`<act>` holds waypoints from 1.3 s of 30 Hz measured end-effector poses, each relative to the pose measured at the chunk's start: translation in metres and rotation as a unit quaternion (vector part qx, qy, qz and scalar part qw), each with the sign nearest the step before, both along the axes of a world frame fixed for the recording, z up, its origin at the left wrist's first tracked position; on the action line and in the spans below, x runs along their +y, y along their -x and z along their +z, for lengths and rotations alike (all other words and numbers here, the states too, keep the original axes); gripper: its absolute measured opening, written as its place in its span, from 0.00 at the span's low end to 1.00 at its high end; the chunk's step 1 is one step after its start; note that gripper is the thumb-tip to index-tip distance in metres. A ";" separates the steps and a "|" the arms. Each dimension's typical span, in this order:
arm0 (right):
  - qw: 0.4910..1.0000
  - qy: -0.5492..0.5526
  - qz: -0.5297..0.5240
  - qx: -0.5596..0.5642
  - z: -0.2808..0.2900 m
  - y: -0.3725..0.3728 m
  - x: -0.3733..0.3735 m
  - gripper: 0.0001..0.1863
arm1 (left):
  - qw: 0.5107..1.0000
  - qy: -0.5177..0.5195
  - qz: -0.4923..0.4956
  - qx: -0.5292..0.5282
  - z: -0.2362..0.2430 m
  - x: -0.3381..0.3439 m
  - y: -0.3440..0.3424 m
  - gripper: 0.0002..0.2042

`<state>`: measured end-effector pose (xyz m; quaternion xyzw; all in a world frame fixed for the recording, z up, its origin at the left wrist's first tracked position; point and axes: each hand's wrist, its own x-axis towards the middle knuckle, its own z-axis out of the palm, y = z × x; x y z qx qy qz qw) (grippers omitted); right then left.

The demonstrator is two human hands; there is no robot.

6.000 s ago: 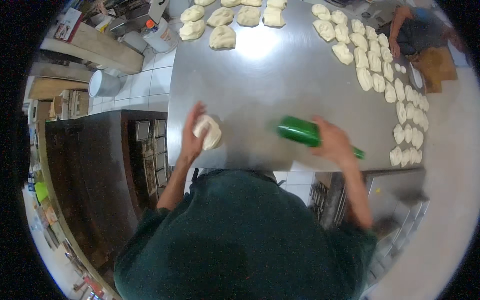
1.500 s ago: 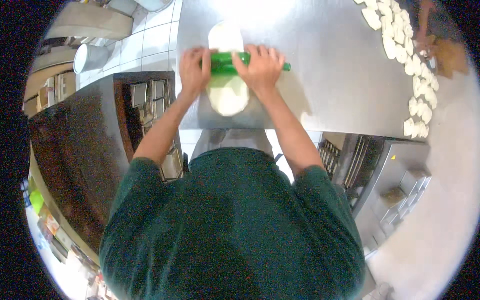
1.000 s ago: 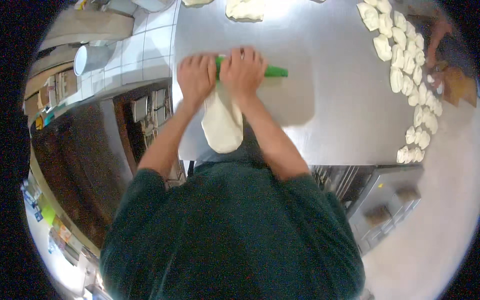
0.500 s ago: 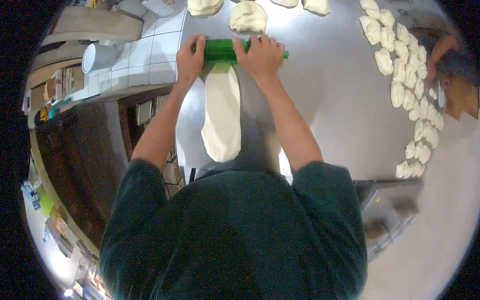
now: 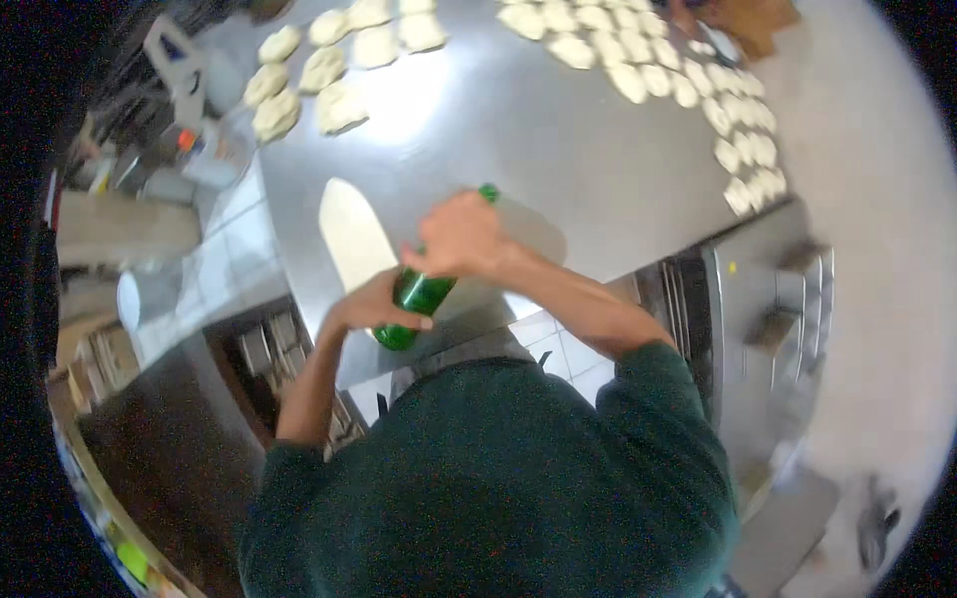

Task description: The person flattens dough portions using a glass bottle, rolls them into cylinders by hand, and places the shaped dough rolls into baking pans.

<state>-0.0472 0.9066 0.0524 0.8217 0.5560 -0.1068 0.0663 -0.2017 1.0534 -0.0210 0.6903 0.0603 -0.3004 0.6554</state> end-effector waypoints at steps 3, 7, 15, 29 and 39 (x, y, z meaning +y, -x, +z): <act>0.967 -0.246 0.057 -0.020 0.023 -0.020 -0.013 0.22 | 0.996 0.050 0.057 -0.037 -0.011 -0.050 -0.008 0.41; 0.818 -0.568 -0.090 0.020 0.032 -0.109 -0.058 0.04 | 0.971 0.082 0.207 -0.088 -0.021 -0.094 -0.019 0.34; 0.829 -0.469 -0.304 -0.027 -0.162 -0.338 -0.007 0.25 | 0.909 -0.042 0.385 -0.152 -0.046 -0.130 -0.055 0.42; 0.944 -0.152 -0.278 0.091 -0.112 -0.422 0.049 0.29 | 0.817 -0.026 0.574 -0.050 -0.027 -0.188 -0.085 0.33; 0.988 -0.141 -0.068 0.011 -0.134 -0.365 -0.022 0.41 | 0.813 -0.049 0.580 -0.019 -0.040 -0.181 -0.071 0.34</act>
